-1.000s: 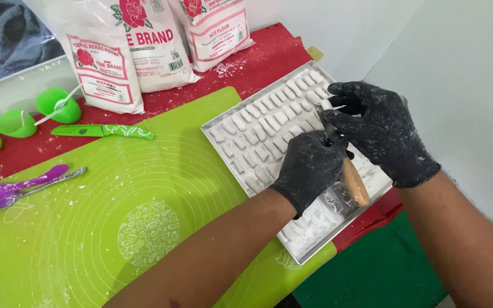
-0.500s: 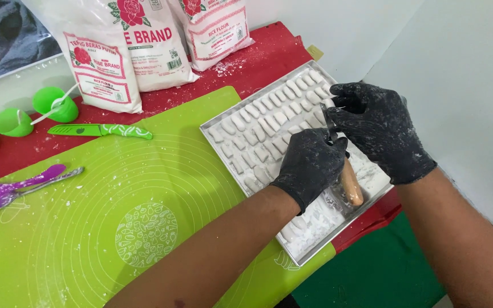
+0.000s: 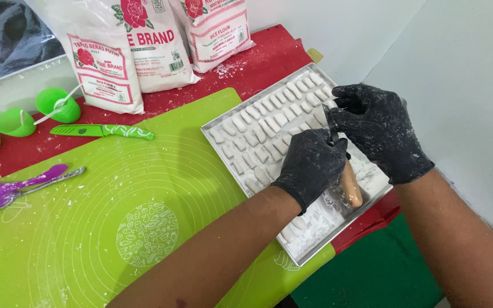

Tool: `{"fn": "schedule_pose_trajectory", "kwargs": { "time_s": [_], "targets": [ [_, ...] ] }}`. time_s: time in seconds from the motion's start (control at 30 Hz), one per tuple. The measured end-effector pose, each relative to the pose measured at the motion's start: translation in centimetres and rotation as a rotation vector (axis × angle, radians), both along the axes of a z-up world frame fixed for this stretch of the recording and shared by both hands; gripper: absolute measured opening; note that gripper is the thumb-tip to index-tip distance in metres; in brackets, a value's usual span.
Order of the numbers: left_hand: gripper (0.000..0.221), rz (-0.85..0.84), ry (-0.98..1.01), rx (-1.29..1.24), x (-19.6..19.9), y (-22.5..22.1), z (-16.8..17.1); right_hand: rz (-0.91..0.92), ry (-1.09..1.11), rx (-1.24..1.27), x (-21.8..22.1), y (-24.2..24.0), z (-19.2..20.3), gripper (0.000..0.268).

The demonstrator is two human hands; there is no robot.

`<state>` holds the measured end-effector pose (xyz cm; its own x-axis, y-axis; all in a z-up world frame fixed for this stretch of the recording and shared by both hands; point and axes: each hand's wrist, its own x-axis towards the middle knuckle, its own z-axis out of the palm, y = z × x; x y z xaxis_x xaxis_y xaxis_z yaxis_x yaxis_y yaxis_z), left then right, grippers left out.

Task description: Rolling dough into thin cylinders and cutting them into small pieces using a metal scraper on a silicone mat.

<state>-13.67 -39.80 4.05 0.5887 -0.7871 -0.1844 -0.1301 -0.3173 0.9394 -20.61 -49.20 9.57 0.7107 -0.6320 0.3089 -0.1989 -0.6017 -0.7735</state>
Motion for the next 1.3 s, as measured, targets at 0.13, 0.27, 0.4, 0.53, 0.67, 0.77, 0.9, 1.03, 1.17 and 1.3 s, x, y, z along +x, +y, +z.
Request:
{"fn": "schedule_pose_trajectory", "kwargs": {
  "time_s": [0.13,0.27,0.4,0.53,0.67,0.77,0.9,1.03,1.17,1.3],
  "targets": [
    [0.045,0.001,0.008,-0.027,0.1,-0.7,-0.8,-0.012,0.057,-0.032,-0.1,-1.8,-1.3,0.044],
    [0.044,0.016,0.015,-0.014,0.0,0.2,0.0,-0.044,0.122,-0.081,0.3,-2.2,-1.5,0.045],
    [0.045,0.023,0.013,-0.026,0.3,0.0,-0.7,-0.069,0.143,-0.059,0.3,-1.4,-0.7,0.043],
    [0.042,0.022,0.052,-0.057,0.5,0.1,-0.5,-0.116,0.194,-0.071,0.4,-1.8,-0.9,0.040],
    [0.040,0.032,0.071,-0.075,0.7,0.0,-0.7,-0.118,0.194,-0.118,0.9,-2.2,-1.0,0.040],
    [0.032,0.065,-0.076,-0.031,0.2,1.4,1.4,-0.018,0.124,0.040,0.3,-2.6,0.2,0.030],
    [0.027,0.102,-0.157,-0.237,1.6,2.8,1.1,-0.036,0.190,-0.266,0.0,-4.8,-0.1,0.034],
    [0.036,0.084,-0.357,-0.340,3.3,4.1,2.1,-0.063,0.267,-0.367,0.6,-6.8,-2.2,0.032],
    [0.029,0.145,-0.163,-0.272,4.3,5.3,4.6,-0.206,0.546,-0.431,1.7,-8.9,-5.2,0.026],
    [0.025,0.222,0.047,-0.234,5.1,6.2,6.3,-0.200,0.577,-0.427,2.0,-6.1,-3.7,0.027]
  ]
}}
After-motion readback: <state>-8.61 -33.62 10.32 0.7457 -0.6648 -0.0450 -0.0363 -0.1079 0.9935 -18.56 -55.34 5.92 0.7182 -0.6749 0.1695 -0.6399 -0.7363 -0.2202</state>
